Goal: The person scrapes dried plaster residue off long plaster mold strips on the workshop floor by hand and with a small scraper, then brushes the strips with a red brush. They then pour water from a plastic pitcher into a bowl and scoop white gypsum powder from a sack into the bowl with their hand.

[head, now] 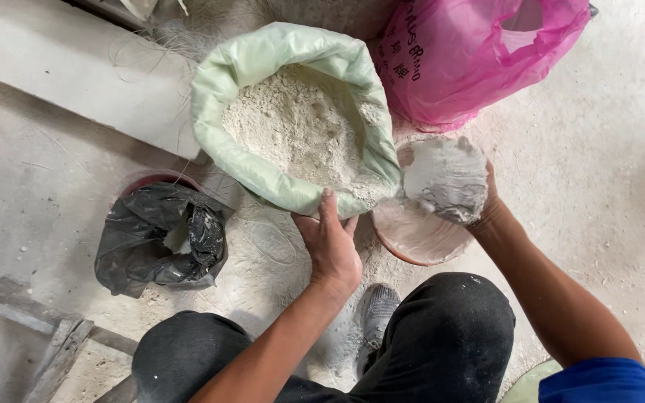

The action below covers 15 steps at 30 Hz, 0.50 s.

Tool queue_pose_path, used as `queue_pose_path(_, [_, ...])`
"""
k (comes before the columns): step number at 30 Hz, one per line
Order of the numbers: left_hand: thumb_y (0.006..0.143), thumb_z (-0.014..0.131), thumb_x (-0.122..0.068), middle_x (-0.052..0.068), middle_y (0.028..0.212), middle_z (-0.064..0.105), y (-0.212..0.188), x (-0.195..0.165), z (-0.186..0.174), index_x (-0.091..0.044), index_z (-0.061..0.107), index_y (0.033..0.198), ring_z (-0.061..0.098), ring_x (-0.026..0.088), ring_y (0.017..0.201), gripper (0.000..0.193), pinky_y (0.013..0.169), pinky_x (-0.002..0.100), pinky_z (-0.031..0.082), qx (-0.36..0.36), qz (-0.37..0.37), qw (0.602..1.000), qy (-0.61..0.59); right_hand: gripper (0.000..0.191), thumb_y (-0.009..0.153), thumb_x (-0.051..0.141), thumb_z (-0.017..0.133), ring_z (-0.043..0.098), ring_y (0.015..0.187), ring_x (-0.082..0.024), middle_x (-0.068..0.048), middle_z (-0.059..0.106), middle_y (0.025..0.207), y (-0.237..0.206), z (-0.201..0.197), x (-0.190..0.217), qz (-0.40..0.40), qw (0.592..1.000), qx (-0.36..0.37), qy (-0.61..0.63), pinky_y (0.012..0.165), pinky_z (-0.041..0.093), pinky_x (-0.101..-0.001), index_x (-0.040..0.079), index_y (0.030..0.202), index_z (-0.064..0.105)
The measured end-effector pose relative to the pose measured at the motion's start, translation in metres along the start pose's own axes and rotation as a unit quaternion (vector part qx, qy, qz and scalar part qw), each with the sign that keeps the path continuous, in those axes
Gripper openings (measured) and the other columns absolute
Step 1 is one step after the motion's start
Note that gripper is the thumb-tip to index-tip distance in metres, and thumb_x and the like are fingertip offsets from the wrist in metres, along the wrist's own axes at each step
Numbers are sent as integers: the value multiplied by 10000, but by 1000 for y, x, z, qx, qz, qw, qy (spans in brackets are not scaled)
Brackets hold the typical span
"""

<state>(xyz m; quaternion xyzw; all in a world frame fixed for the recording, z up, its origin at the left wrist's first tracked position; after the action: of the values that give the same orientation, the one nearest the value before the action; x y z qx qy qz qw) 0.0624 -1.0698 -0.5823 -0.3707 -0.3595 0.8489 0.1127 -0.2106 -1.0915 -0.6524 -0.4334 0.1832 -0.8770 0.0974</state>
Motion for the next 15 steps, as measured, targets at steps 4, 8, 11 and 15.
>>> queue_pose_path(4, [928,619,-296,119,1497,404,-1,-2,2,-164,205,1495,484,300,1352,714,1115,574,437,17,21,999,-39,394,1021,246,465,691,1158,-238,-119,682,1313,5,-70,-47,60,989,-113,72,945,598,-420,89,1361,589])
queue_pose_path(8, [920,613,-282,86,1484,404,-2,-7,1,-205,214,1501,477,276,1343,709,1100,571,435,16,19,998,-56,329,1106,141,487,705,1140,-201,-119,684,1330,10,-128,-82,164,976,-108,89,986,583,-322,14,1384,611])
queue_pose_path(11, [929,624,-279,112,1480,427,-4,-15,3,-169,236,1497,481,304,1350,697,1105,576,437,33,23,997,-65,283,1111,85,521,702,1082,-178,-143,703,1277,4,-144,-82,192,979,-72,-7,954,593,-303,-54,1332,629])
queue_pose_path(15, [908,634,-269,103,1488,426,-5,-24,5,-184,231,1500,474,292,1349,720,1078,594,428,19,4,998,-53,328,1020,117,479,671,751,-271,-253,708,963,-2,-128,-56,214,905,-65,-363,645,580,-395,-152,1124,637])
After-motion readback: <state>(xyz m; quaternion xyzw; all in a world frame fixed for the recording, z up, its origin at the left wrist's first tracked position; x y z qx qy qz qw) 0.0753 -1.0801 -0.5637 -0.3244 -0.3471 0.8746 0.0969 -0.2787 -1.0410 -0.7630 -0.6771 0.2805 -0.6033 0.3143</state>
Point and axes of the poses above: each hand's wrist, its own y-axis towards the middle knuckle, its own z-axis out of the palm, x = y × z, the point moved 3 cm from there along y, towards the middle knuckle
